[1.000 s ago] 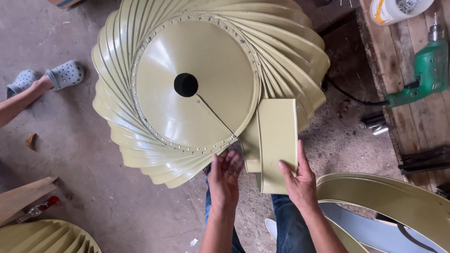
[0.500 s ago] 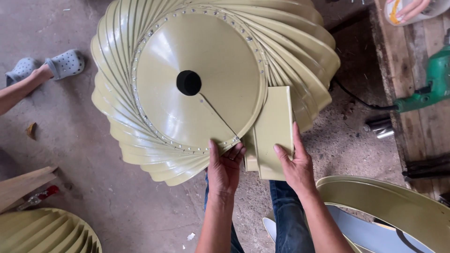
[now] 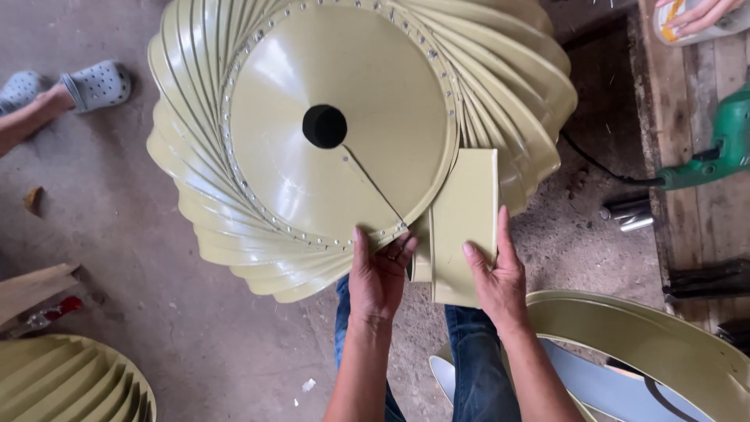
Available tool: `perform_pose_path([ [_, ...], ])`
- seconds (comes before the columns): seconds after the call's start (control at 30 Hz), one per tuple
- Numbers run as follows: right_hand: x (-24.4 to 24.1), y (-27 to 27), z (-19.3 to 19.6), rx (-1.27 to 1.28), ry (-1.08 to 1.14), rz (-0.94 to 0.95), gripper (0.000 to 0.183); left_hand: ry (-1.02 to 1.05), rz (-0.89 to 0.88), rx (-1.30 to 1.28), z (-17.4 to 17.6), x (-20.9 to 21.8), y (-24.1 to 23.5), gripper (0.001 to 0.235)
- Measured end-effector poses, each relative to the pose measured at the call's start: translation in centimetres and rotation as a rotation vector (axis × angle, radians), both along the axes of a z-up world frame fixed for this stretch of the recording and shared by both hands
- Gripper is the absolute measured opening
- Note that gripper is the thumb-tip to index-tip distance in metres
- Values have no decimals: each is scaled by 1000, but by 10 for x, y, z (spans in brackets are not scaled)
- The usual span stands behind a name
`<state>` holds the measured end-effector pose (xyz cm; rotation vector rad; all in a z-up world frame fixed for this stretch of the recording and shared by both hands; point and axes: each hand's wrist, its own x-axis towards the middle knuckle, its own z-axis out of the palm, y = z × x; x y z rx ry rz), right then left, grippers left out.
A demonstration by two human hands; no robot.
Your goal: Assembling a wind-driven roof turbine ventilator by drilling and riveting metal fins to a central base.
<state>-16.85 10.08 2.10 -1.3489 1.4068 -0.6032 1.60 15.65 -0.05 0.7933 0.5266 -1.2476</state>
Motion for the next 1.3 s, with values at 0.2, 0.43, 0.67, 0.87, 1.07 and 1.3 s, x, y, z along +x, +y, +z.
perform_pose_path([
  [0.2,-24,15,5,159,32,-185,86,12,37,-19,6,3,1,46],
  [0.43,-47,40,13,39,-112,-208,80,68,72,-84,8,2,-1,47],
  [0.67,-28,44,16,121,108,-213,81,87,63,-78,1,-1,1,48],
  [0.87,-8,33,1,-31,-150,-130,79,-27,60,32,-4,-1,3,40],
  [1.07,22,1,6,223,68,-57,81,-140,-27,92,8,3,-1,41],
  [1.3,39,-12,-1,-5,-44,67,76,-154,-56,58,-4,2,9,37],
])
